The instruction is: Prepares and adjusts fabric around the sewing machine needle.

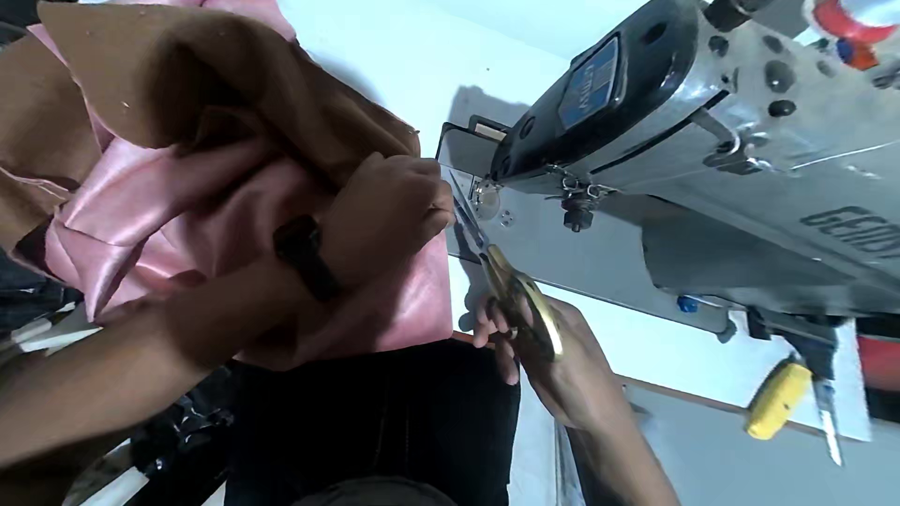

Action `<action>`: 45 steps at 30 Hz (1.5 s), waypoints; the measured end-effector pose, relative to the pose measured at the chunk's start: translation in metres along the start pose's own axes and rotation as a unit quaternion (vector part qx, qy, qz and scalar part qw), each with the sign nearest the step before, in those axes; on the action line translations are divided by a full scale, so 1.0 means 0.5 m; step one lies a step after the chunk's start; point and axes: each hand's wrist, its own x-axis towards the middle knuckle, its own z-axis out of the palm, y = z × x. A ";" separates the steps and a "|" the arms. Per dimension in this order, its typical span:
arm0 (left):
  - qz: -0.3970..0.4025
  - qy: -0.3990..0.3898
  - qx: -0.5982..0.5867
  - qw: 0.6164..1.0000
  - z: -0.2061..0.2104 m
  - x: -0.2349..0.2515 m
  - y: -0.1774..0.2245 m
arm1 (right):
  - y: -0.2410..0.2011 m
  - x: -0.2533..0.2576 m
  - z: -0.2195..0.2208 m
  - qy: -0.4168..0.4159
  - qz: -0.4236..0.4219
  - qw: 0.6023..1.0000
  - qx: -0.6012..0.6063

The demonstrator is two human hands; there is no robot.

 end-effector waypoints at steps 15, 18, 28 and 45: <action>0.014 0.018 -0.128 0.992 -0.022 -0.045 -0.011 | 0.019 -0.162 -0.187 0.194 -0.102 0.846 -0.485; 0.104 0.189 -0.007 0.977 0.077 -0.009 -0.115 | 0.023 -0.168 -0.241 0.234 -0.066 0.781 -0.575; -0.001 -0.044 0.046 0.998 0.050 -0.040 -0.030 | 0.027 -0.164 -0.243 0.258 -0.045 0.757 -0.598; 0.077 -0.085 0.055 0.992 0.038 -0.067 -0.042 | -0.017 -0.174 -0.225 0.176 -0.014 0.781 -0.599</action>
